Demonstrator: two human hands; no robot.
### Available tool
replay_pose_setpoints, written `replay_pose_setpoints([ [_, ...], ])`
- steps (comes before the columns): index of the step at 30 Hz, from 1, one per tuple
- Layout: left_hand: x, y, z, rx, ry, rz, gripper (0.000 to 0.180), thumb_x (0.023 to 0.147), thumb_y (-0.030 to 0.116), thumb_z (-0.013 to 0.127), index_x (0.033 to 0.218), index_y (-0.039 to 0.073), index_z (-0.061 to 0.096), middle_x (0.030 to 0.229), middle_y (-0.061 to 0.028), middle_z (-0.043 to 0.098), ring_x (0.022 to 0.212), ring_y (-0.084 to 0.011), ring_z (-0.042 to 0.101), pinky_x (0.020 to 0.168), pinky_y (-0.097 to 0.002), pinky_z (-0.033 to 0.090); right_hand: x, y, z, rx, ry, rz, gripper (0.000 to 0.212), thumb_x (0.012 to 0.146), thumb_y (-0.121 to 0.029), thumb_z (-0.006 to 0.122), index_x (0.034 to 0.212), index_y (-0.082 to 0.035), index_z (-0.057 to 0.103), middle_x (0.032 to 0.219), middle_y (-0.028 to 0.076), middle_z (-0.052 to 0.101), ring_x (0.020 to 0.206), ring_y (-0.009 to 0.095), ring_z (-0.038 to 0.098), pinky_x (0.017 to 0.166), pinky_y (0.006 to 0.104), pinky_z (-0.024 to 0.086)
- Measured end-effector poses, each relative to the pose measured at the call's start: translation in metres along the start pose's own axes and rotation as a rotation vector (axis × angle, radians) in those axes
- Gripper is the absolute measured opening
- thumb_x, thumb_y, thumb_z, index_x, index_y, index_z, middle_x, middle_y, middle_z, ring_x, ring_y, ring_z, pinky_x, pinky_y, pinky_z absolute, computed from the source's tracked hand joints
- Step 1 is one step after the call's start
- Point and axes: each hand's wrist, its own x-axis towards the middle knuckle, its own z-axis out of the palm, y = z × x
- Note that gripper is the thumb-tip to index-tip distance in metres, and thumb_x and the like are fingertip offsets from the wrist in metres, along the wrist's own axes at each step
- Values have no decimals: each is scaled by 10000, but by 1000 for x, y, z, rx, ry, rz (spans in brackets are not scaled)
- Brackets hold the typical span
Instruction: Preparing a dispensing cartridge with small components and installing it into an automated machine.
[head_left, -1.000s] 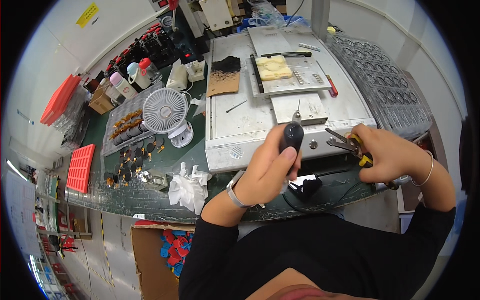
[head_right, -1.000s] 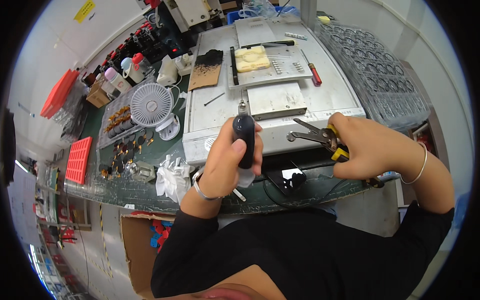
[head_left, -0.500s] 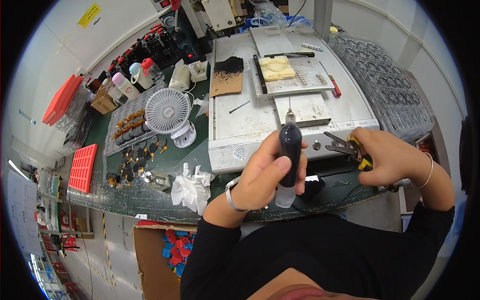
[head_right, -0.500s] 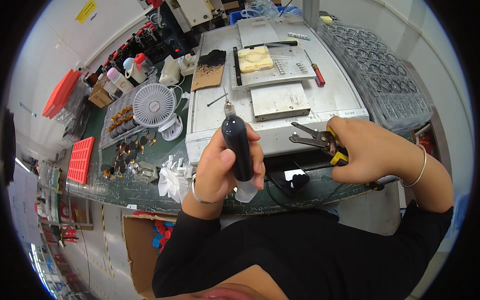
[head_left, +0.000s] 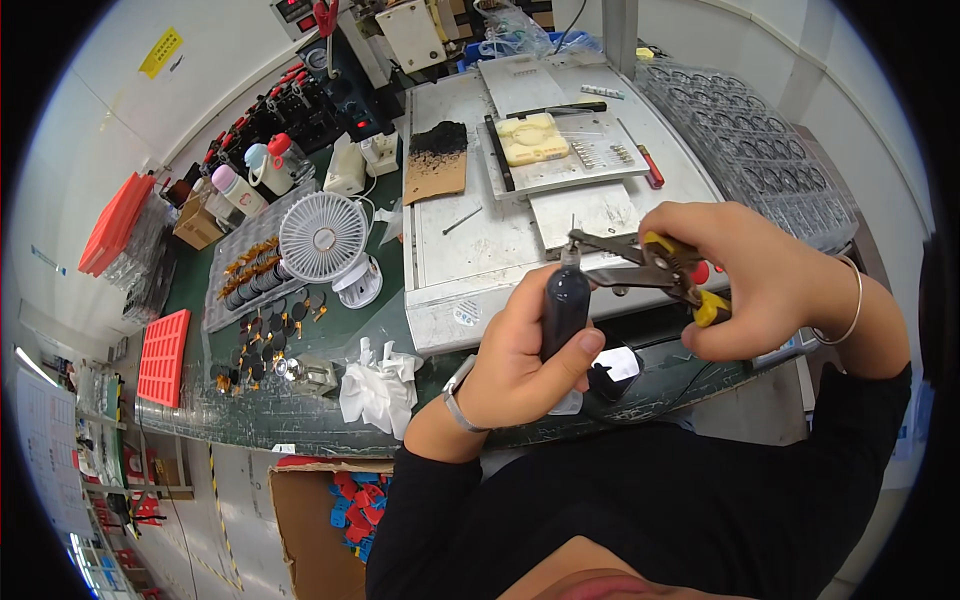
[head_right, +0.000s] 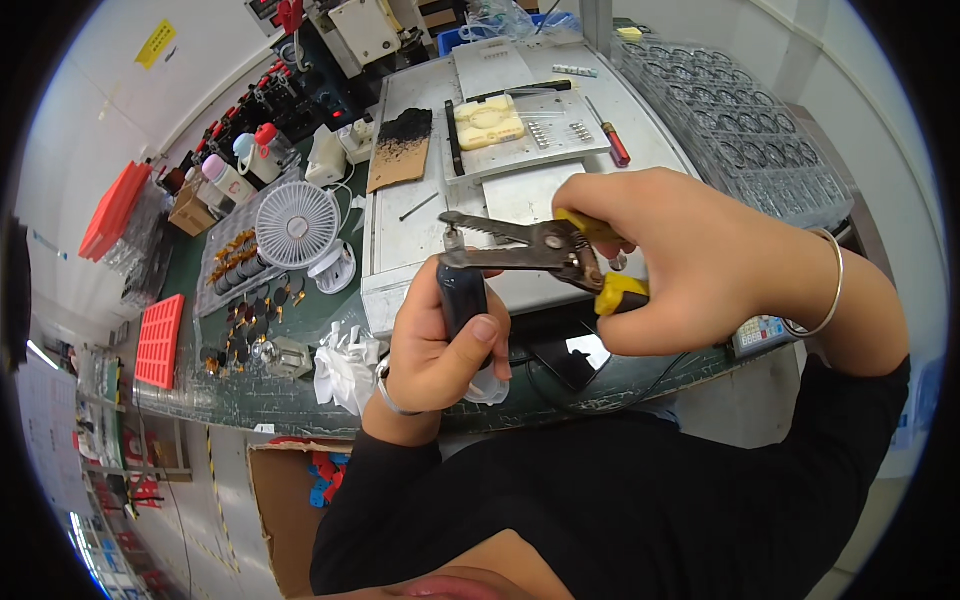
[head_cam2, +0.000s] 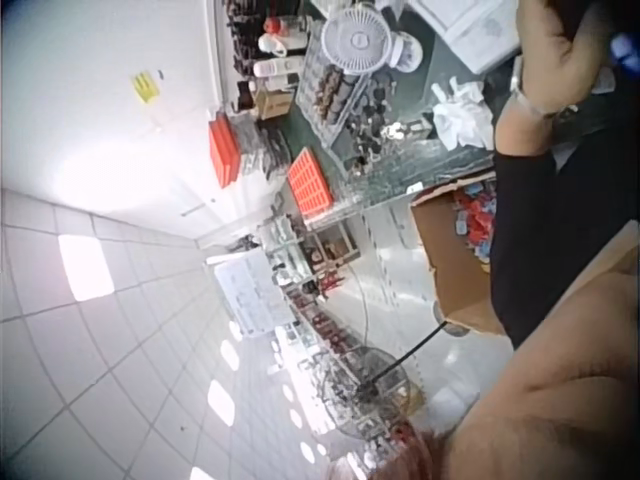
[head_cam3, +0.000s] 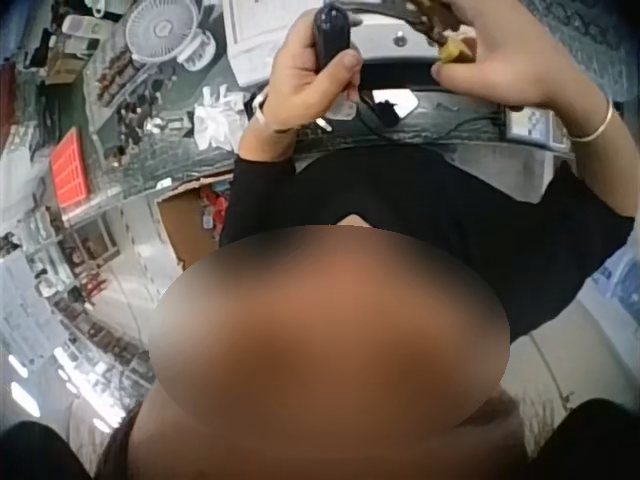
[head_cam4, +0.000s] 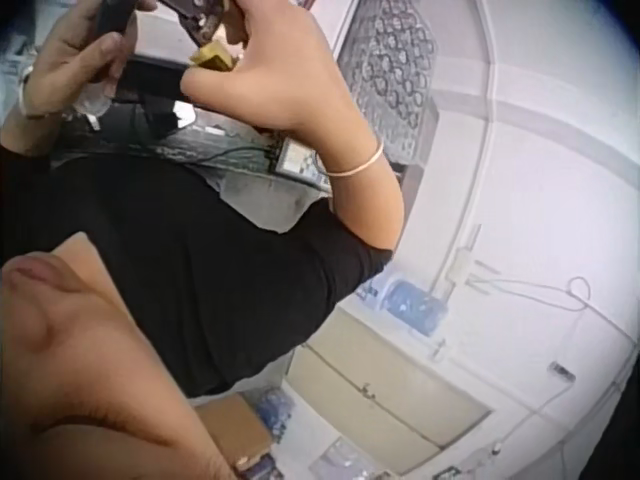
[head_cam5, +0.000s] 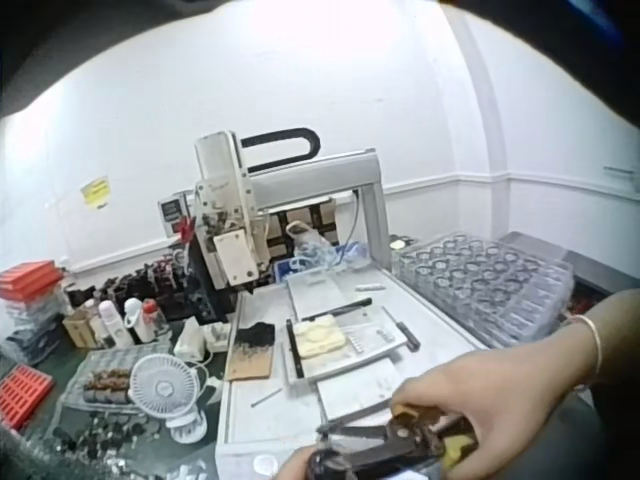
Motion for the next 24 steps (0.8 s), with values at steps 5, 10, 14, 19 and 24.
replay_pose_setpoints([
  [5,-1,0,-1,-57,24,46,399,907,72,552,1252,5,361,797,-21,539,573,-53,532,512,-198,427,4,-9,-3,-79,-51,53,426,565,-207,661,881,36,514,672,126,513,586,270,492,547,341,412],
  [10,-4,7,0,-36,41,18,359,902,94,546,1200,-17,380,749,-53,532,548,-82,515,510,-209,426,3,-11,-3,-63,-25,111,412,564,-207,660,864,35,516,656,131,517,568,275,498,532,343,409],
  [14,-3,11,3,56,-26,-64,344,890,91,547,1160,-46,385,727,-82,524,553,-108,513,524,-220,426,6,-15,-6,-131,-118,124,509,535,-215,678,958,33,540,715,129,555,629,246,551,580,312,443],
  [19,-5,9,4,89,-54,-56,328,889,75,543,1153,-43,388,735,-84,529,560,-103,516,535,-216,418,9,-19,-7,-131,-158,129,488,535,-217,676,939,21,544,671,98,540,578,218,532,538,291,422],
  [24,-7,5,3,64,-31,-49,352,886,135,614,1145,-5,421,712,-14,558,565,-50,530,509,-208,407,9,-18,-8,-158,-177,112,460,541,-208,670,925,14,547,641,85,532,549,208,525,515,289,410],
])
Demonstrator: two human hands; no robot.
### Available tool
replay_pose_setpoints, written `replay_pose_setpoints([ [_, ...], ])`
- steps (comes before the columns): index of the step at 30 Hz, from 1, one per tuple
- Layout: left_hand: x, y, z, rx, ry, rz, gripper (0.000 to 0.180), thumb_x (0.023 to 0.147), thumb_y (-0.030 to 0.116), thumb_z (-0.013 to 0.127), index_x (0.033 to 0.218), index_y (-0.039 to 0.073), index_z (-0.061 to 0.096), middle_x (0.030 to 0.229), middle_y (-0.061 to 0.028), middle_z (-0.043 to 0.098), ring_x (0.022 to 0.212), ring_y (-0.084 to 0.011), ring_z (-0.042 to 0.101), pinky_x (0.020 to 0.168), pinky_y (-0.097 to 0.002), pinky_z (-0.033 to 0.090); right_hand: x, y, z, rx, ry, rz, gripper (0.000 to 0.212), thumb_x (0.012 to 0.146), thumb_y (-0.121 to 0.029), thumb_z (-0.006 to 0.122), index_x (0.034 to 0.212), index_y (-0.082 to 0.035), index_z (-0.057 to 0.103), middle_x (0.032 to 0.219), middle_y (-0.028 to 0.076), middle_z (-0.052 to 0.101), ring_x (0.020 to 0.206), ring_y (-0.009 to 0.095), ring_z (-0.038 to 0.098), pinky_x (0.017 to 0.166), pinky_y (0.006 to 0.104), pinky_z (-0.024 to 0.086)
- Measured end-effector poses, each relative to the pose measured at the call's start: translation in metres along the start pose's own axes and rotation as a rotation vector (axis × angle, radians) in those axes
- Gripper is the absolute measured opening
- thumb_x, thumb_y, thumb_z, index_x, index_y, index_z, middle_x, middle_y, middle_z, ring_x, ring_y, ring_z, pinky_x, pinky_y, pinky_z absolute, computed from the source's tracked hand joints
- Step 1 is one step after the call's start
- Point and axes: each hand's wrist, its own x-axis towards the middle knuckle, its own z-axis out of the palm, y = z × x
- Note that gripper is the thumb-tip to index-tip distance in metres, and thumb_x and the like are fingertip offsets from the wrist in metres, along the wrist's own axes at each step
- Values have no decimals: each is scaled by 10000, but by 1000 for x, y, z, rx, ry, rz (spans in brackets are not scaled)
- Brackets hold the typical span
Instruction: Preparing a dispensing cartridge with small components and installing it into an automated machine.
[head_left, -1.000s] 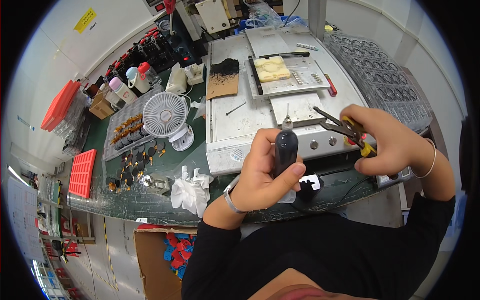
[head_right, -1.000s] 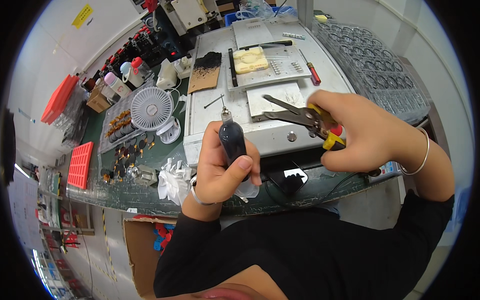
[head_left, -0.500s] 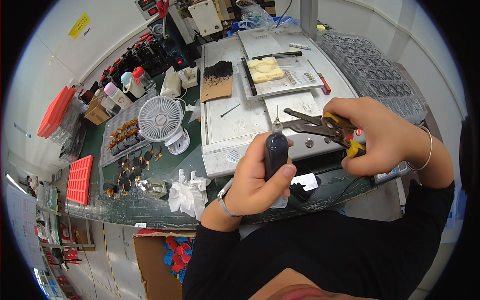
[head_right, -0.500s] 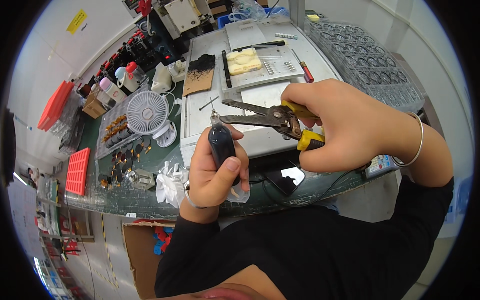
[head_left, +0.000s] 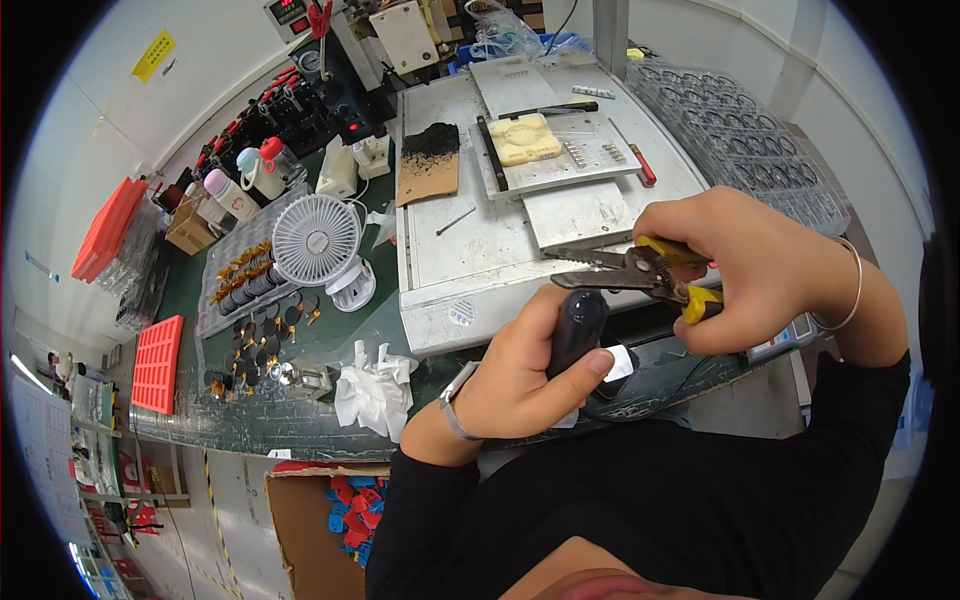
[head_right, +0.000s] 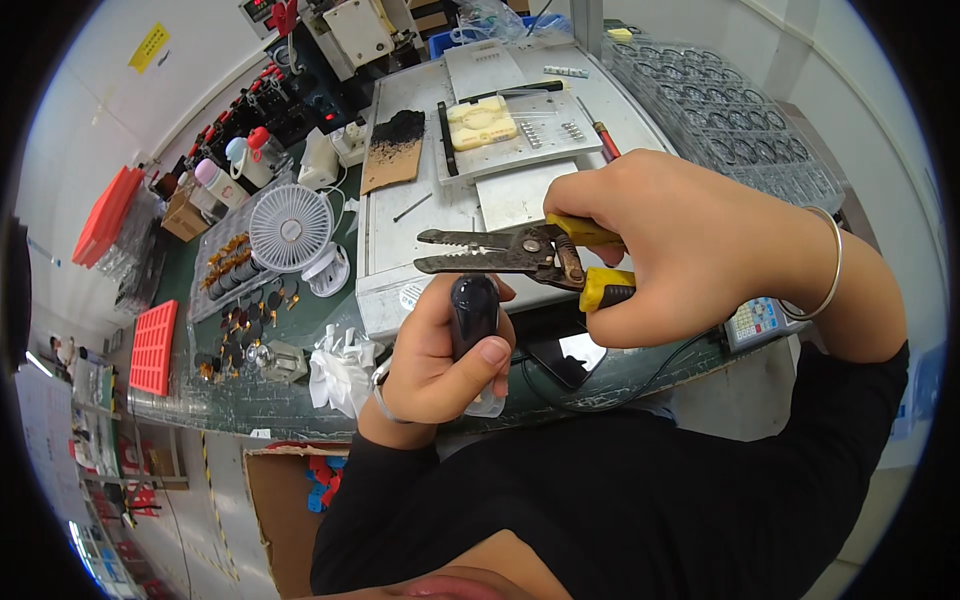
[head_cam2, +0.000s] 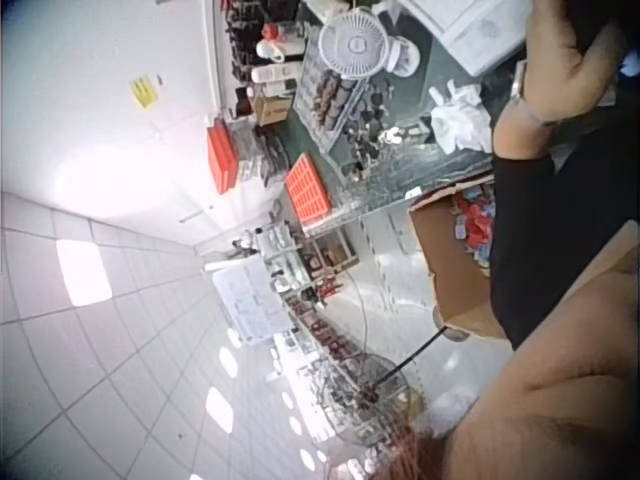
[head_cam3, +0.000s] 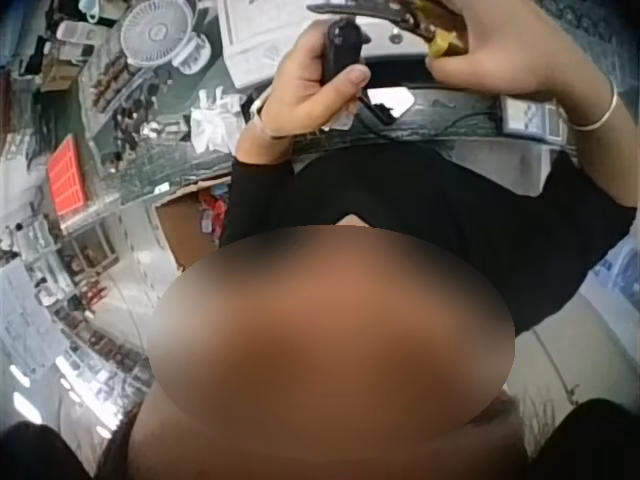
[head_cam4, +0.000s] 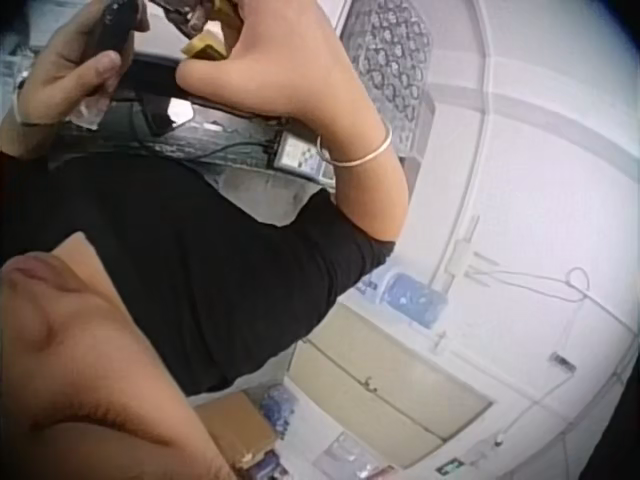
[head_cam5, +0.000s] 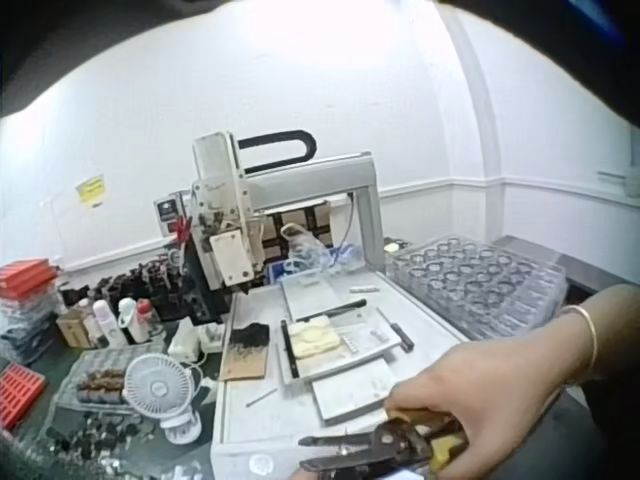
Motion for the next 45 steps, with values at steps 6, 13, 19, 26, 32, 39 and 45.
replay_pose_setpoints([
  [6,-1,6,1,23,19,-57,343,875,158,633,1094,-18,437,710,-28,560,606,-102,548,553,-251,430,-2,1,2,-57,40,-72,446,561,-204,664,932,16,548,631,84,536,535,230,532,510,288,420],
  [13,9,12,-5,487,-127,-32,391,868,215,631,1100,-36,442,692,-169,583,628,-335,615,594,-360,474,-1,2,17,111,-248,96,398,647,-230,637,829,99,505,665,239,586,621,390,595,567,411,476],
  [19,25,-12,1,588,-138,-59,377,871,233,603,1023,-57,418,663,-259,579,647,-442,579,569,-459,459,-2,15,29,156,-388,345,374,647,-195,619,861,71,467,723,216,571,644,342,584,576,391,456],
  [26,34,-38,19,884,11,-96,352,872,241,611,1031,-35,461,689,-226,606,626,-411,599,539,-441,475,-6,31,42,50,-295,431,406,662,-207,622,901,76,457,733,230,563,676,347,579,594,394,446],
  [32,29,-26,0,813,313,205,400,866,169,555,1169,-50,412,708,-215,599,598,-398,596,520,-433,466,-14,42,35,382,-83,461,672,610,-176,678,1188,42,413,891,111,521,805,200,523,677,317,436],
  [39,22,-31,-4,385,281,255,440,866,149,639,1163,-20,361,799,-95,562,640,-150,565,581,-283,455,-17,42,25,300,23,403,461,573,-169,643,975,24,526,810,69,530,717,132,487,632,267,418],
  [45,13,-9,0,-38,67,19,375,907,31,511,1191,21,268,885,-112,504,595,-132,576,532,-230,480,-6,17,3,150,36,216,514,512,-203,641,939,70,552,771,134,549,689,213,531,636,311,444],
])
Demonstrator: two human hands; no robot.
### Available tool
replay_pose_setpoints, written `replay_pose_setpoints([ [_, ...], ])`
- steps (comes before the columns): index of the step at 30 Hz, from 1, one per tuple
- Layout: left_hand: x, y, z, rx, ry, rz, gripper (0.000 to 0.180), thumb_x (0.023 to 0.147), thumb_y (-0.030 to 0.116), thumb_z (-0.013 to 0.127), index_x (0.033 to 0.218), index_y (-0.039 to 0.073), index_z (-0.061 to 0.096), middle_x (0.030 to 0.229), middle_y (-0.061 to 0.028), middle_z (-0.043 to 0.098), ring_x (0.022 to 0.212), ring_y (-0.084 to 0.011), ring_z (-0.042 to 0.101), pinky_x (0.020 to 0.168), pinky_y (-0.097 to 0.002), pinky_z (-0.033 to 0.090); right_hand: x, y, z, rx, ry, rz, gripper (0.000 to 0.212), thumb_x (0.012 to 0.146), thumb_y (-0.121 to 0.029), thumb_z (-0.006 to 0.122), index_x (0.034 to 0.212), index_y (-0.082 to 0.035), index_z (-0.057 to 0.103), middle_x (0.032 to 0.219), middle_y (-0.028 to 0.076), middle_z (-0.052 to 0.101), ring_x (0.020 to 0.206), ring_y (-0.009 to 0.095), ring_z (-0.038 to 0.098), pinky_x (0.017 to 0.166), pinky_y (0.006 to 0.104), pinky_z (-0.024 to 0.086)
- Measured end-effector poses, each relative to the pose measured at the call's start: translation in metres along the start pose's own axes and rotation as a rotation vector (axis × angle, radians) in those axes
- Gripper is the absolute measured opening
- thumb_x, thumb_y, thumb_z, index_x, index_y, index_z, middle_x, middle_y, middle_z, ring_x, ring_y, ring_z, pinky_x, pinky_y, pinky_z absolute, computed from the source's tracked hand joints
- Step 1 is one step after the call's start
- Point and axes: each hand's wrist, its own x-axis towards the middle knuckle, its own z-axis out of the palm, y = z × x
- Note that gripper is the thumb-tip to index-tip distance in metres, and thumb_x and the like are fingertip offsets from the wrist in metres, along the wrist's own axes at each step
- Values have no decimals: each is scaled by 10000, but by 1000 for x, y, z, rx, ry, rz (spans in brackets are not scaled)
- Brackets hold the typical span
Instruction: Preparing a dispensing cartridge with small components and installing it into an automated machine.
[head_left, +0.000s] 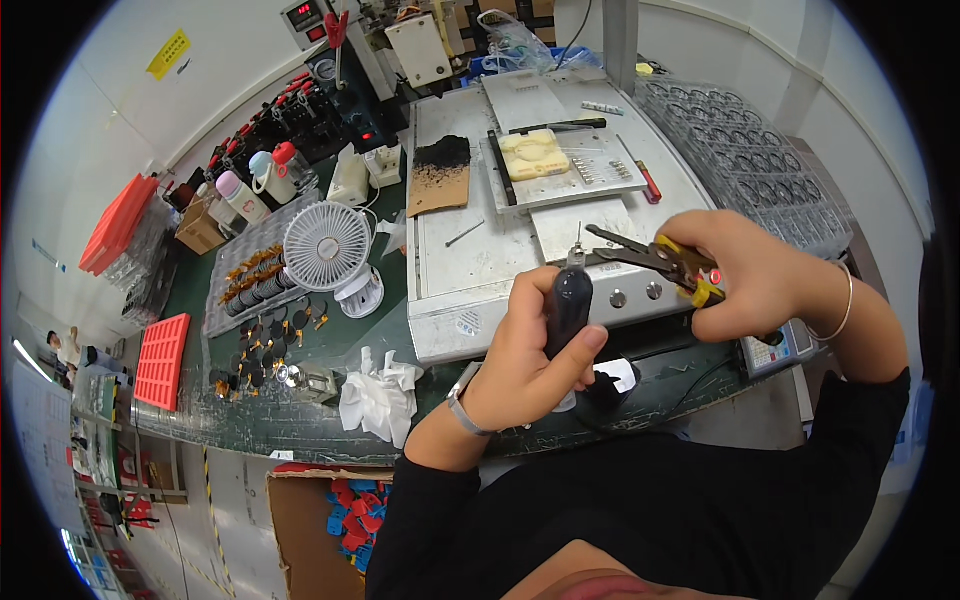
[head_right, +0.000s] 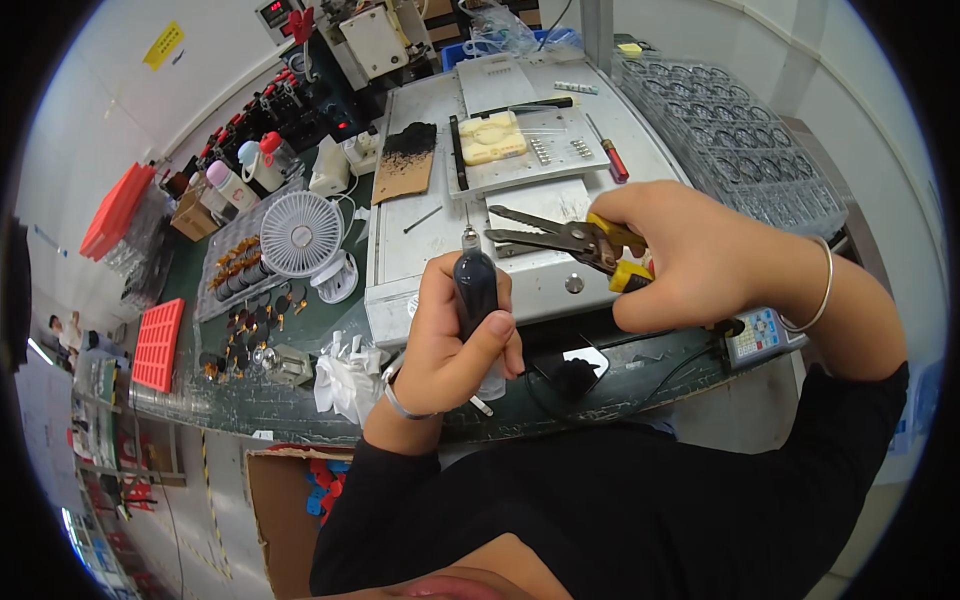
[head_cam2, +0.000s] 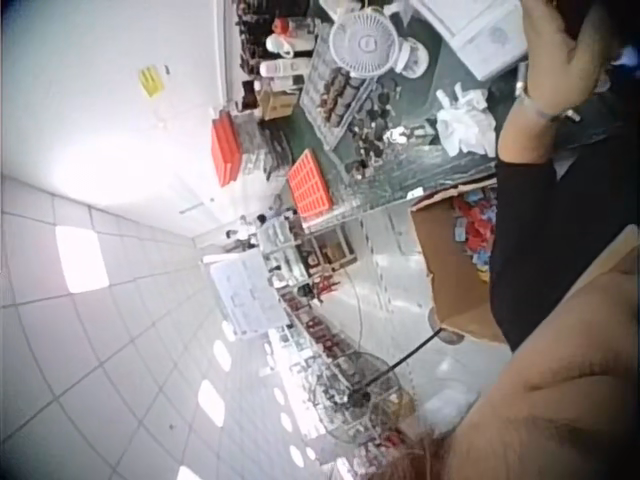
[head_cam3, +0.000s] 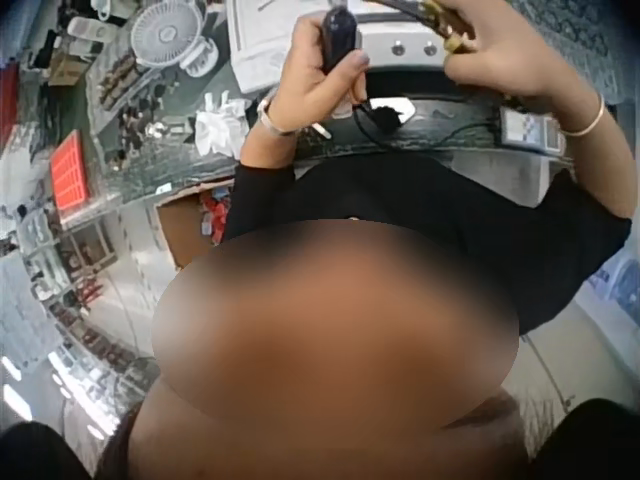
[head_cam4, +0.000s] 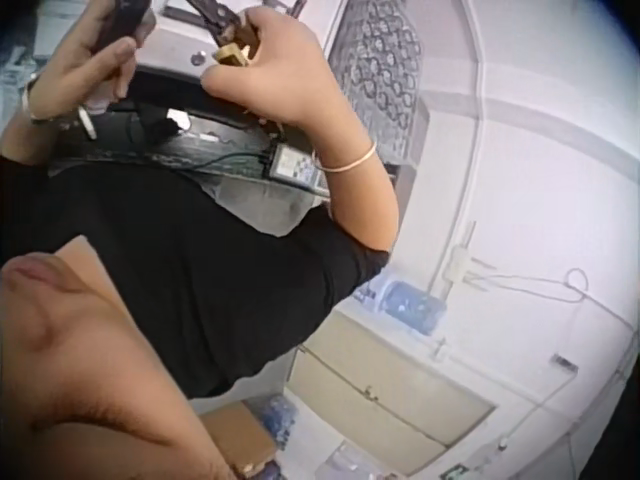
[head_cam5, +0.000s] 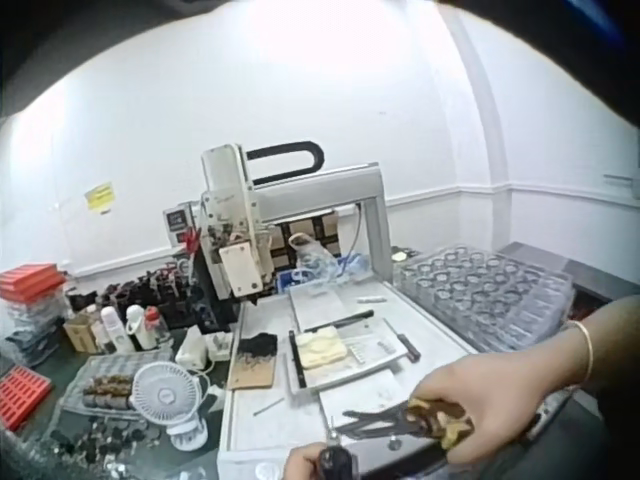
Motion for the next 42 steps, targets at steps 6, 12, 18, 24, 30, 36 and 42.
replay_pose_setpoints([
  [6,-2,5,-1,-109,-73,-10,364,928,64,509,1219,26,293,882,-66,528,562,-66,532,508,-208,441,8,-13,-5,-8,-60,-40,448,514,-199,653,873,53,562,732,133,558,659,203,523,603,313,434],
  [12,-5,9,1,-82,-56,-43,374,911,87,515,1220,1,324,812,-124,525,540,-147,545,515,-234,449,10,-18,-6,-22,-92,-82,365,589,-248,665,739,64,551,585,147,533,527,240,508,506,344,421],
  [18,-6,12,2,-7,-66,-103,307,916,80,497,1175,-29,374,780,-99,515,495,-122,524,488,-218,432,9,-17,-3,-74,-175,-47,384,593,-249,661,770,72,549,623,166,566,551,257,539,519,353,434],
  [24,6,14,-5,253,-189,-340,373,940,216,536,1155,-45,378,627,-32,529,447,-79,510,414,-219,393,9,1,17,-21,-348,137,392,626,-231,628,825,92,527,690,206,578,617,267,555,551,368,435],
  [30,15,2,6,560,-144,-213,346,914,227,564,1059,-46,408,642,-178,574,545,-324,596,499,-380,453,10,16,28,0,-361,218,387,635,-242,628,810,88,527,671,187,568,598,255,540,542,370,427],
  [36,20,-16,13,757,-30,-17,371,893,232,591,1078,-39,417,694,-222,597,641,-416,603,548,-432,459,10,27,27,-66,-286,246,399,636,-250,634,837,76,520,649,176,554,582,266,529,544,358,429],
  [42,14,-7,0,162,-33,-168,402,931,229,499,1229,-17,388,802,-124,564,622,-192,580,581,-297,459,-19,58,36,721,-159,206,377,672,-176,656,962,10,502,810,62,535,674,138,538,601,275,443],
])
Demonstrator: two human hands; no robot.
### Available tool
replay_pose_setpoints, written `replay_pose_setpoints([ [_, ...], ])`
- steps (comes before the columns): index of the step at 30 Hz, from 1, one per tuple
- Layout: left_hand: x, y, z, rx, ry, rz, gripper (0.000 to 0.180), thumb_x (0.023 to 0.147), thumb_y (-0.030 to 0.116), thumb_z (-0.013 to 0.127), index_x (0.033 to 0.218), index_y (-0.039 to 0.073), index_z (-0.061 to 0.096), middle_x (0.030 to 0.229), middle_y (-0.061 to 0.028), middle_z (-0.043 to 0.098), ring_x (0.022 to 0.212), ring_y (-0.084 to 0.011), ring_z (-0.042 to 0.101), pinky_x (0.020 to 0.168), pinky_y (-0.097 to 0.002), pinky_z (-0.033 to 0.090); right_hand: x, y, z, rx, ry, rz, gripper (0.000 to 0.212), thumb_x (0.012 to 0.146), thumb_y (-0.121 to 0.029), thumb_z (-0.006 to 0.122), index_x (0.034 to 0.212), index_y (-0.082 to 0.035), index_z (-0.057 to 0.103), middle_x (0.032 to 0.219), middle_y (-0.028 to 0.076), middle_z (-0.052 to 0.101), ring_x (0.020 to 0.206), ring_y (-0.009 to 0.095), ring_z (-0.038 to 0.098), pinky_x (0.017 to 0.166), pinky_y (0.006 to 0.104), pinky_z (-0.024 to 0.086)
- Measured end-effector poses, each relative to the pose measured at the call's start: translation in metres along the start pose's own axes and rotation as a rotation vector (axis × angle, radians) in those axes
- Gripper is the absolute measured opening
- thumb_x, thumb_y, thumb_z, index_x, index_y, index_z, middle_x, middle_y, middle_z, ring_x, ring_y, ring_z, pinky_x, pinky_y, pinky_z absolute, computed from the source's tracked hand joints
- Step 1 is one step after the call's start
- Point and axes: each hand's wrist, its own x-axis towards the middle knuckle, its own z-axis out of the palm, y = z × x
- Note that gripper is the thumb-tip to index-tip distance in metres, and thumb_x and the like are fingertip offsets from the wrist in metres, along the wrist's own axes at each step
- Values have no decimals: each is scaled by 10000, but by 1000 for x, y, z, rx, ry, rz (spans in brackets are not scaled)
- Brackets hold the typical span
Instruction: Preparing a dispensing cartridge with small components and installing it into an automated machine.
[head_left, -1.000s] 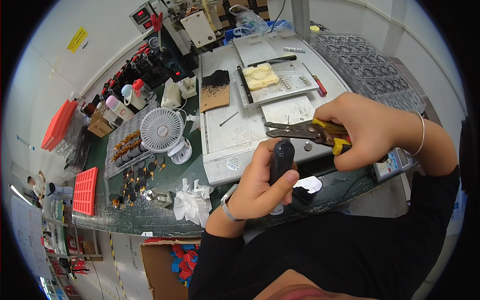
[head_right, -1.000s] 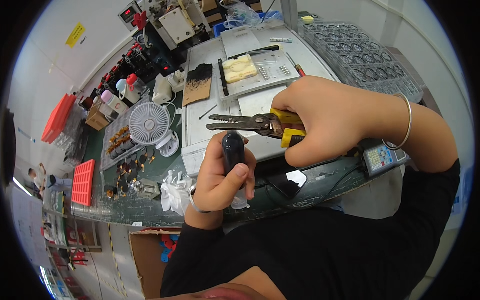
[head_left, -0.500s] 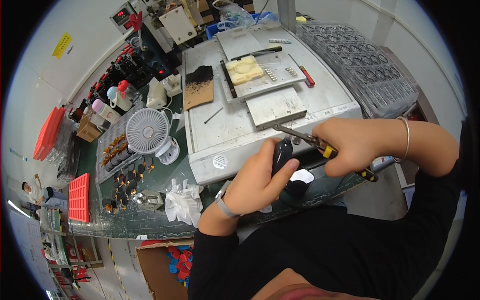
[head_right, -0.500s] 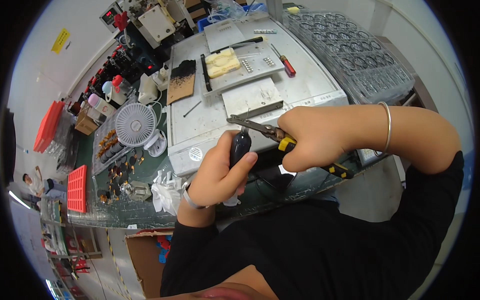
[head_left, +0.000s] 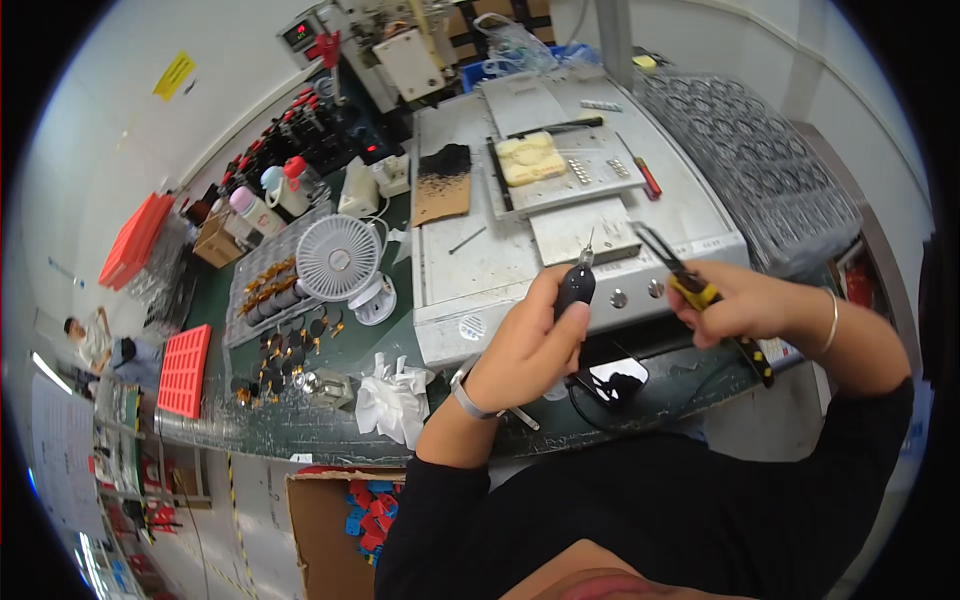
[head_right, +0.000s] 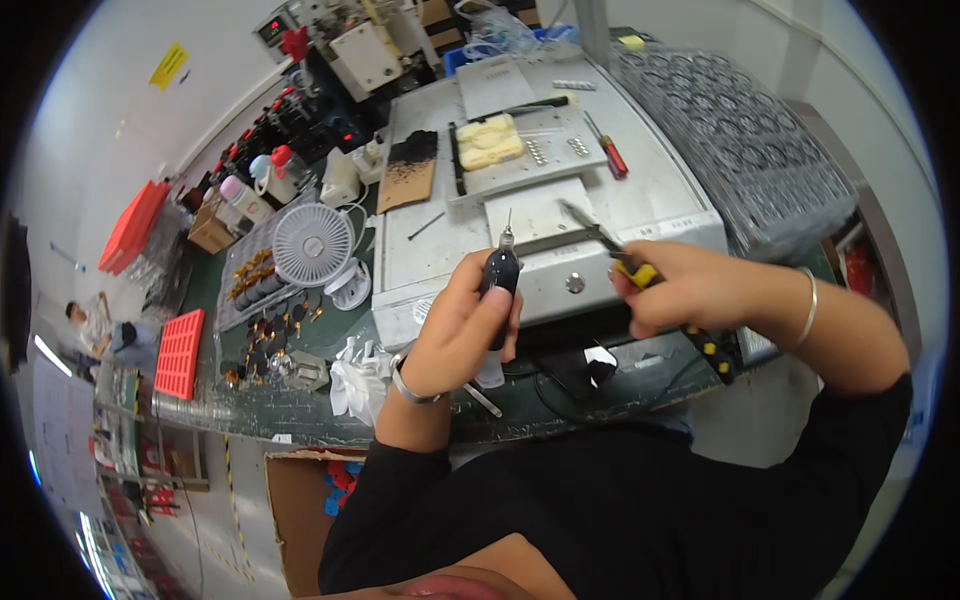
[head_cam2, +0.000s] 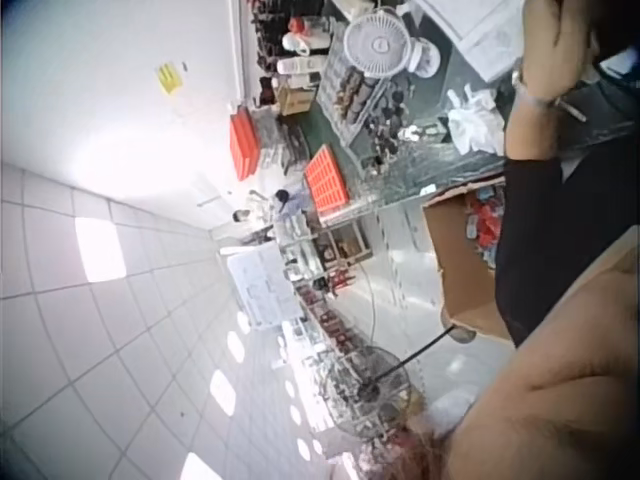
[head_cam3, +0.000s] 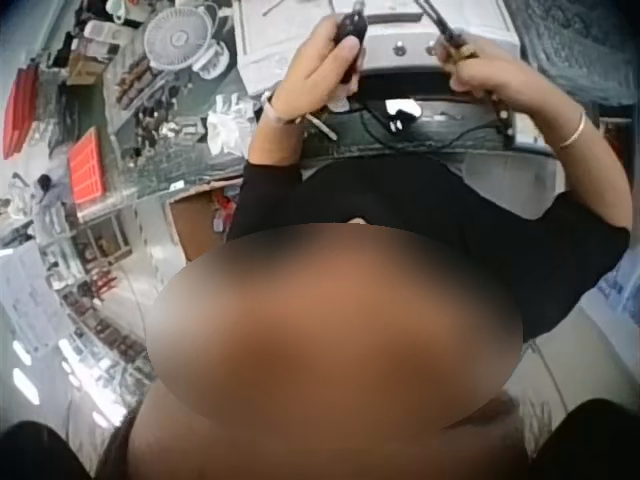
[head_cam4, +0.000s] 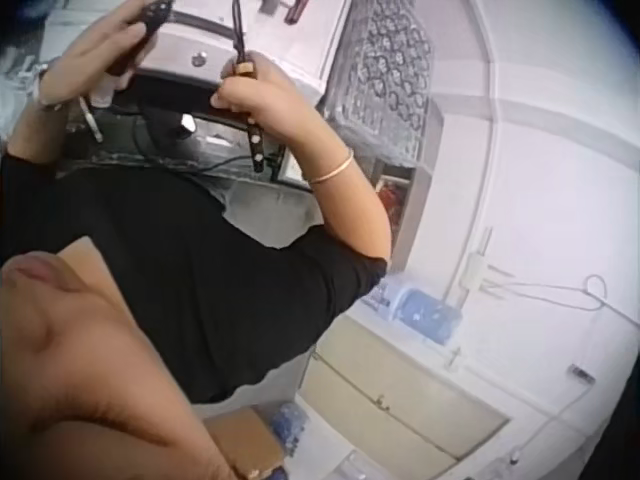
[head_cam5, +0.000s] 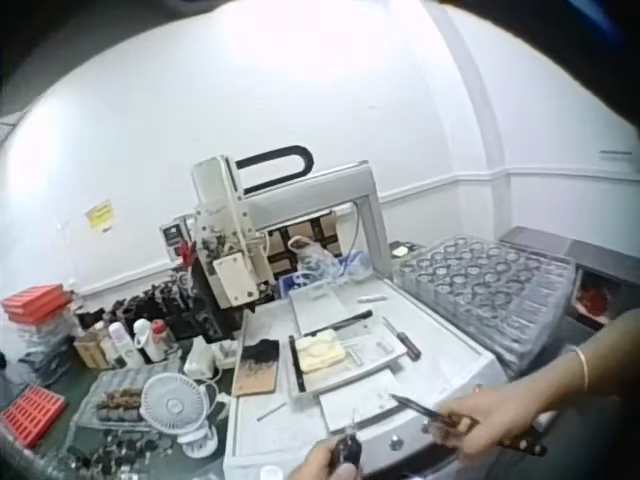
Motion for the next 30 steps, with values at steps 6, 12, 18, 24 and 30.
replay_pose_setpoints([
  [6,-6,2,-14,-562,-154,153,404,981,184,384,1333,4,300,911,-109,526,652,-168,578,613,-285,491,-7,30,7,-24,14,70,429,590,-129,723,944,-16,508,815,29,499,727,123,493,635,270,420],
  [12,-7,1,-20,-588,-108,291,440,969,180,463,1355,43,304,952,-112,545,796,-182,600,669,-313,522,-9,52,20,-118,-28,33,428,578,-135,733,921,-24,503,759,33,496,698,114,476,604,263,399],
  [18,-4,-2,-24,-541,-53,366,469,952,172,501,1362,41,315,958,-102,557,826,-181,600,712,-311,520,-10,67,21,-13,12,66,412,578,-123,730,902,-28,493,751,31,492,690,107,464,602,264,393],
  [24,-8,-4,-22,-487,63,419,476,875,41,600,1287,15,366,976,-102,557,779,-155,605,699,-285,522,-9,64,22,-31,5,82,413,581,-129,730,904,-29,492,751,29,488,690,108,460,606,263,393],
  [30,-11,0,-22,-135,324,304,408,794,53,723,1114,-3,477,876,-28,541,699,-57,545,608,-194,446,-3,70,26,-107,-35,84,427,585,-153,732,917,-24,494,761,37,488,688,112,462,602,269,396],
])
